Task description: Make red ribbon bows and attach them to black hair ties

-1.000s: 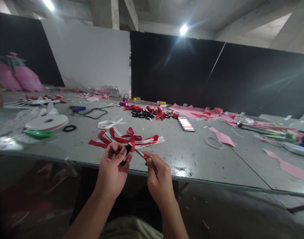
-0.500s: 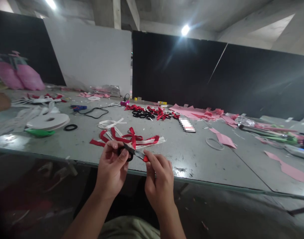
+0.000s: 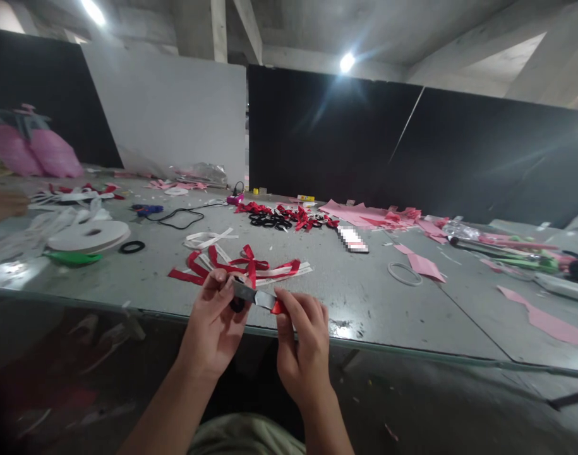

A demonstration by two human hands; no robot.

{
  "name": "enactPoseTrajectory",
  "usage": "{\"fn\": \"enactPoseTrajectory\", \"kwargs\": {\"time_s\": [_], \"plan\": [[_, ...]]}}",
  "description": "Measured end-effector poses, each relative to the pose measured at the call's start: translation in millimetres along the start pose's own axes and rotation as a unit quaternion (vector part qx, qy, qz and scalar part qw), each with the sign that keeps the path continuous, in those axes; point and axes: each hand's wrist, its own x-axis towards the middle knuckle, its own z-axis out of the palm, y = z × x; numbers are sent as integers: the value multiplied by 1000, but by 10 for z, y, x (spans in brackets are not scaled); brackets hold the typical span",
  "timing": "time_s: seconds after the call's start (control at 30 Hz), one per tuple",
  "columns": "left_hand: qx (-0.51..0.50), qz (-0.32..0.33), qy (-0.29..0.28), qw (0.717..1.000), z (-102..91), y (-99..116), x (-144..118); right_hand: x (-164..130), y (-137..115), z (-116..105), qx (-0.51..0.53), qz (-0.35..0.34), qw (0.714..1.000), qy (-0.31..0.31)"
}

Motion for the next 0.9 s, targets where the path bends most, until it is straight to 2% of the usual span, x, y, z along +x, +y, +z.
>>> {"fn": "enactPoseTrajectory", "kwargs": {"time_s": [0.17,0.43,0.53,0.77,0.9], "plan": [[0,-39,26,999,76,78,-41,30,14,-27,-42,-31,998,-24],[5,-87,8,996,170,150,-93,33,25,-49,-63,-52,997,-17],[21,-78,-7,997,147,147,-86,33,32,-47,-67,-60,996,-15],[106,6,-68,992,35,100,-40,28,71,-41,-54,-58,997,-21],[98,-45,-102,989,10,121,-2,53,61,-51,-47,-64,997,-15]]}}
